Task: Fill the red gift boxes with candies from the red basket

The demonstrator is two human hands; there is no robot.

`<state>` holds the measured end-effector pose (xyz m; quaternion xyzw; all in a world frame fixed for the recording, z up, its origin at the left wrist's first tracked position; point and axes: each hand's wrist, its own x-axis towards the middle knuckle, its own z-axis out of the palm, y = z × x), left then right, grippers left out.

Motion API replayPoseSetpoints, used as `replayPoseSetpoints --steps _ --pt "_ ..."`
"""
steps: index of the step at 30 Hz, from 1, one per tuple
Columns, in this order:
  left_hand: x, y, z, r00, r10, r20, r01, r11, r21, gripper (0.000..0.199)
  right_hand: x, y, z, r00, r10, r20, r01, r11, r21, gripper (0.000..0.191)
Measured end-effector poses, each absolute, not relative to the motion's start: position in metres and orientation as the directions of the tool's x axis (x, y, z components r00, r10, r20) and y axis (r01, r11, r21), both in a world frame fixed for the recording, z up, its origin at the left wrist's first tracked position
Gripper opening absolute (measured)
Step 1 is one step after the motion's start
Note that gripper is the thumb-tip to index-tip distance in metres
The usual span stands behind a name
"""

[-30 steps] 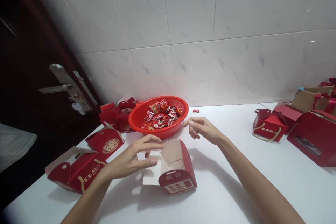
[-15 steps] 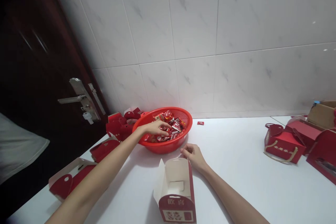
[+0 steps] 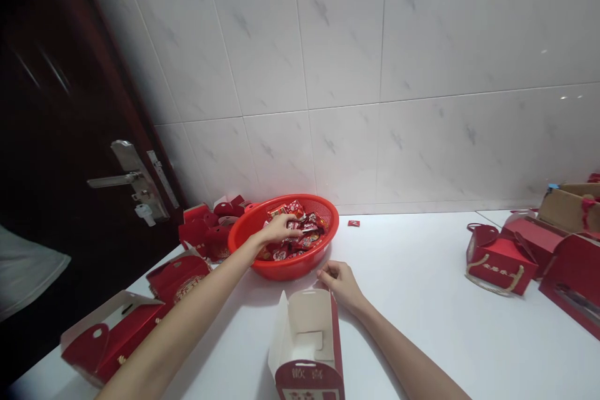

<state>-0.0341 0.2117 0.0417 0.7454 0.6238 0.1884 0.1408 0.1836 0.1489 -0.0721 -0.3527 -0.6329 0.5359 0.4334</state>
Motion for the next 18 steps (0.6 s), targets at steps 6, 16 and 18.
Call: replayPoseSetpoints --steps 6,16,18 --pt "-0.033 0.217 0.034 0.134 0.99 0.043 0.854 -0.138 0.501 0.008 0.183 0.15 -0.072 -0.379 0.911 0.163 -0.038 0.161 -0.986 0.04" --pt "-0.035 0.231 0.025 0.145 0.989 -0.041 0.792 -0.092 0.603 0.031 0.183 0.149 -0.068 -0.362 0.917 0.168 -0.045 0.163 -0.986 0.039" --pt "-0.036 0.232 0.025 0.151 0.988 -0.04 0.779 -0.094 0.62 0.029 0.184 0.149 -0.068 -0.362 0.916 0.171 -0.043 0.166 -0.985 0.039"
